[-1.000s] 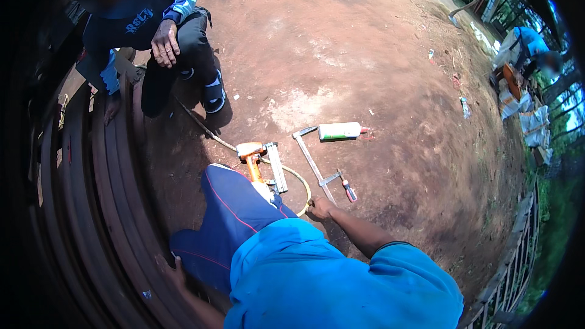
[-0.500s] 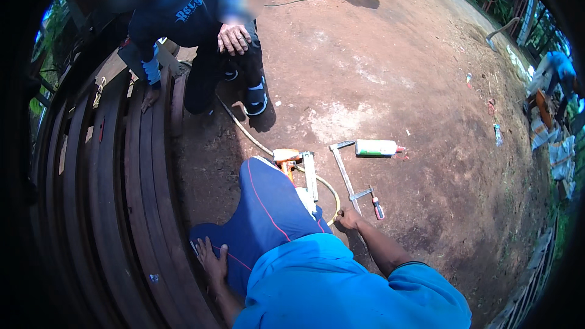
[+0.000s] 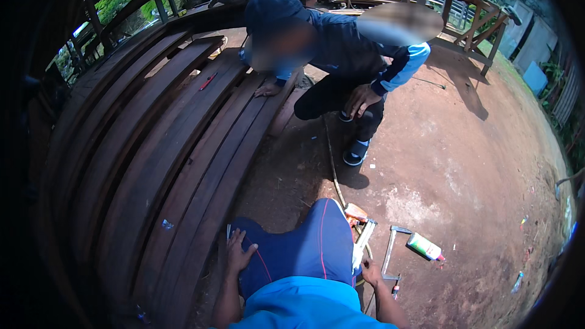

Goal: The person aligns and secures wooden planks on a curved frame using a pneumatic nail gun and wood glue. They repeatedly position planks, apply glue, and drive nails while a coworker assists by holding the planks in place.

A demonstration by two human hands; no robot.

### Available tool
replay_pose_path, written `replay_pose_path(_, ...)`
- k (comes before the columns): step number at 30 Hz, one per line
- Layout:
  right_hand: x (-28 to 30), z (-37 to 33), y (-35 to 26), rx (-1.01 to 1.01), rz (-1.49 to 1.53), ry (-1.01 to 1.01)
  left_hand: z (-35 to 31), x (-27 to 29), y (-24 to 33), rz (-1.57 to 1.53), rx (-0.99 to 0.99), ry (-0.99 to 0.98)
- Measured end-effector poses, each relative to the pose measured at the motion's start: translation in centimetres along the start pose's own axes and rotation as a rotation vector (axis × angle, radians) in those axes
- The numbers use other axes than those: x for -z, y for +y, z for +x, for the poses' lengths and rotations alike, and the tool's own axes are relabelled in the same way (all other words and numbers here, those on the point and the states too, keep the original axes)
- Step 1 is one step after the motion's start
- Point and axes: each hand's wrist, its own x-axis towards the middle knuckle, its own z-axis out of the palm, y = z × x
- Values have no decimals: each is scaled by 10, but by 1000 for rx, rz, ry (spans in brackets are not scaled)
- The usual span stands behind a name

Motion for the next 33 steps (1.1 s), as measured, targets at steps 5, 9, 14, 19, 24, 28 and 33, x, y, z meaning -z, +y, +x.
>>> replay_pose_path(5, 1, 5, -72, 90, 304, 63, -30, -2, -8, -265, 104, 251)
replay_pose_path(9, -6, 6, -132, 306, 177, 12, -74, -14, -26, -325, 165, 293)
replay_pose_path(14, -28, 3, -188, 736, -339, 50, -130, -22, -35, -322, 274, 394)
replay_pose_path(19, -43, 15, -218, 754, -444, -108, -153, 8, -44, -380, 417, 726)
replay_pose_path(24, -76, 32, -272, 908, -498, -265, -149, 59, -73, -339, 446, 1159)
replay_pose_path(28, -120, 50, -343, 1086, -528, -348, -127, 100, -98, -289, 441, 1197)
replay_pose_path(33, -205, 75, -427, 1229, -442, -389, -44, 144, -154, -248, 463, 995)
